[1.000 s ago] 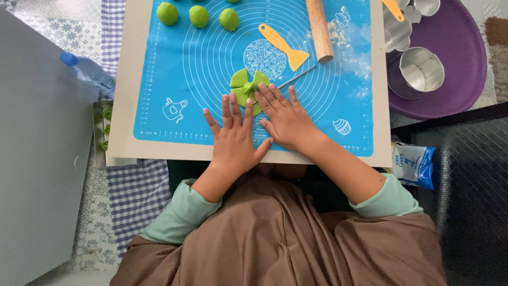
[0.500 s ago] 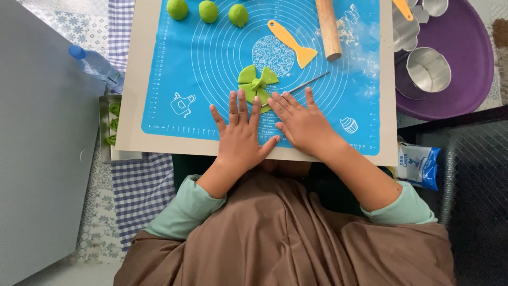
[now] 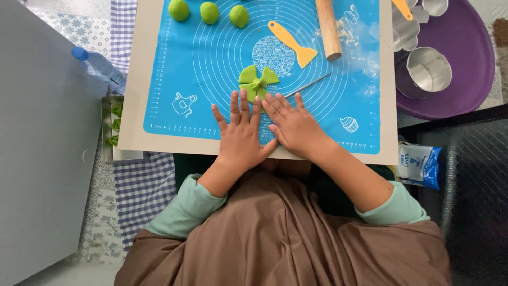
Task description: Rolling out a small piece of green dough with a rolling pin and using a plastic tool to cut and shape it into a leaf.
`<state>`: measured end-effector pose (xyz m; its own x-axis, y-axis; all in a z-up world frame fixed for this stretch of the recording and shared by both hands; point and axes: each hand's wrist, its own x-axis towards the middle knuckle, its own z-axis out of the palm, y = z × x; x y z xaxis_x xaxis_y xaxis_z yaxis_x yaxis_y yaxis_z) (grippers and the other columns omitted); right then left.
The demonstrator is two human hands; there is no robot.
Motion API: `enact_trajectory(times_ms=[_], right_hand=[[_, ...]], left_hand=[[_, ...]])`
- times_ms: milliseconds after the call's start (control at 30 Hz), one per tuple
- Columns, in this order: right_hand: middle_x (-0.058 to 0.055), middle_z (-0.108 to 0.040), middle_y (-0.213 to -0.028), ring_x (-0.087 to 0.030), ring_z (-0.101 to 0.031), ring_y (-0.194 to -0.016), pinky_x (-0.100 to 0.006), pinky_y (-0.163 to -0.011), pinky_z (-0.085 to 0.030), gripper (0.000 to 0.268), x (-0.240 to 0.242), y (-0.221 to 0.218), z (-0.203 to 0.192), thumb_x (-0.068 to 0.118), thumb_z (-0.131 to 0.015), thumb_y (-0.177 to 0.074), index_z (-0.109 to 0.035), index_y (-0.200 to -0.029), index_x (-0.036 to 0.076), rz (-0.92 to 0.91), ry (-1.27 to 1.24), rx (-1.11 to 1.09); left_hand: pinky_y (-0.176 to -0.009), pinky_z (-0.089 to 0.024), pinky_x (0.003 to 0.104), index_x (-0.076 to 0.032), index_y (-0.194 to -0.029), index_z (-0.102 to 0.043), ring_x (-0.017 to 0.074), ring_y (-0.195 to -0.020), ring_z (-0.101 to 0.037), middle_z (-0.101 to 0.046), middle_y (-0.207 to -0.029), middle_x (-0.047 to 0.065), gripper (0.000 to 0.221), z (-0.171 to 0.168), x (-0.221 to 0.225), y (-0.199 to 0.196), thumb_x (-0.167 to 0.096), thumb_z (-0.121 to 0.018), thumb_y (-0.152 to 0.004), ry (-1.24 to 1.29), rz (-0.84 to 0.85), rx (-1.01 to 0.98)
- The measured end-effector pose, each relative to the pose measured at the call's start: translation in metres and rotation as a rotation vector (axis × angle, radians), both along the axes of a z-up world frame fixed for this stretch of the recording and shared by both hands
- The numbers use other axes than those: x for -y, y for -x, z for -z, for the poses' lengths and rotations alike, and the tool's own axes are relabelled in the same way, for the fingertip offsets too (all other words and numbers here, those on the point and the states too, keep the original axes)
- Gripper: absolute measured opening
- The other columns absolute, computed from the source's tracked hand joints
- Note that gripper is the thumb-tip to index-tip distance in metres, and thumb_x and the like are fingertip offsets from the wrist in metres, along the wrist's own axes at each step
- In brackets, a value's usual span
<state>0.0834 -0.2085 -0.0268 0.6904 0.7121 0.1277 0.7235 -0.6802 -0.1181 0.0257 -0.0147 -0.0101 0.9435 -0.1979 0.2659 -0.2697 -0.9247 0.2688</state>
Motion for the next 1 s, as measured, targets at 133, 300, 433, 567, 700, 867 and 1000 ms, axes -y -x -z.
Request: enact_trajectory(times_ms=[133, 300, 433, 567, 700, 867, 1000], right_hand=[[-0.013, -0.027, -0.172, -0.035, -0.028, -0.156, -0.066, -0.123, -0.010, 0.063, 0.006, 0.005, -0.001, 0.041, -0.032, -0.110, -0.027, -0.168, 0.015, -0.019, -0.003, 0.023], [-0.012, -0.036, -0.169, -0.033, -0.035, -0.153, -0.064, -0.124, -0.008, 0.061, 0.014, 0.015, 0.006, 0.039, -0.036, -0.110, -0.034, -0.166, 0.015, -0.014, -0.025, 0.108], [-0.010, -0.043, -0.165, -0.030, -0.040, -0.151, -0.063, -0.125, -0.010, 0.058, 0.026, 0.013, 0.007, 0.035, -0.043, -0.109, -0.040, -0.164, 0.015, -0.029, -0.022, 0.188], [-0.011, -0.049, -0.161, -0.030, -0.043, -0.150, -0.064, -0.125, -0.014, 0.048, 0.044, -0.011, -0.001, 0.029, -0.046, -0.110, -0.054, -0.155, 0.016, 0.044, -0.035, 0.187], [-0.003, -0.072, -0.141, -0.024, -0.056, -0.144, -0.066, -0.127, -0.020, 0.023, 0.056, -0.026, -0.002, 0.034, -0.066, -0.106, -0.074, -0.121, 0.020, 0.047, 0.001, 0.552], [-0.005, -0.071, -0.141, -0.021, -0.060, -0.140, -0.068, -0.126, -0.027, 0.015, 0.052, -0.030, -0.005, 0.030, -0.063, -0.107, -0.065, -0.109, 0.016, -0.038, 0.058, 0.678], [-0.010, -0.067, -0.147, -0.023, -0.055, -0.146, -0.069, -0.124, -0.025, 0.019, 0.049, -0.036, -0.016, 0.032, -0.055, -0.110, -0.059, -0.108, 0.014, -0.072, 0.122, 0.661]], left_hand=[[-0.114, 0.015, 0.080, -0.004, -0.163, -0.030, 0.0417, -0.158, 0.007, -0.006, -0.171, 0.027, 0.105, 0.002, 0.000, -0.001, -0.073, -0.054, -0.087, -0.008, -0.013, 0.018], [-0.113, 0.016, 0.080, -0.005, -0.164, -0.027, 0.0414, -0.158, 0.011, -0.003, -0.171, 0.026, 0.105, 0.002, 0.000, 0.000, -0.074, -0.052, -0.089, -0.024, -0.004, -0.013], [-0.112, 0.016, 0.080, -0.004, -0.164, -0.026, 0.0421, -0.158, 0.011, -0.004, -0.171, 0.028, 0.107, -0.003, -0.002, 0.001, -0.074, -0.053, -0.089, -0.027, 0.007, -0.024], [-0.111, 0.015, 0.082, -0.003, -0.165, -0.024, 0.0439, -0.157, 0.011, -0.004, -0.171, 0.029, 0.109, -0.005, -0.002, 0.001, -0.076, -0.052, -0.089, -0.019, 0.021, -0.040], [-0.111, 0.013, 0.081, 0.003, -0.163, -0.026, 0.0469, -0.157, 0.007, -0.008, -0.169, 0.032, 0.108, -0.004, -0.002, 0.005, -0.074, -0.055, -0.091, -0.009, -0.006, 0.034], [-0.110, 0.010, 0.082, 0.003, -0.152, -0.046, 0.0498, -0.156, -0.001, -0.018, -0.167, 0.034, 0.094, 0.000, -0.005, 0.010, -0.069, -0.058, -0.093, -0.036, -0.035, 0.130], [-0.110, 0.010, 0.082, 0.001, -0.151, -0.050, 0.0511, -0.156, -0.001, -0.020, -0.167, 0.032, 0.090, -0.001, -0.007, 0.011, -0.068, -0.058, -0.094, -0.031, -0.023, 0.136]])
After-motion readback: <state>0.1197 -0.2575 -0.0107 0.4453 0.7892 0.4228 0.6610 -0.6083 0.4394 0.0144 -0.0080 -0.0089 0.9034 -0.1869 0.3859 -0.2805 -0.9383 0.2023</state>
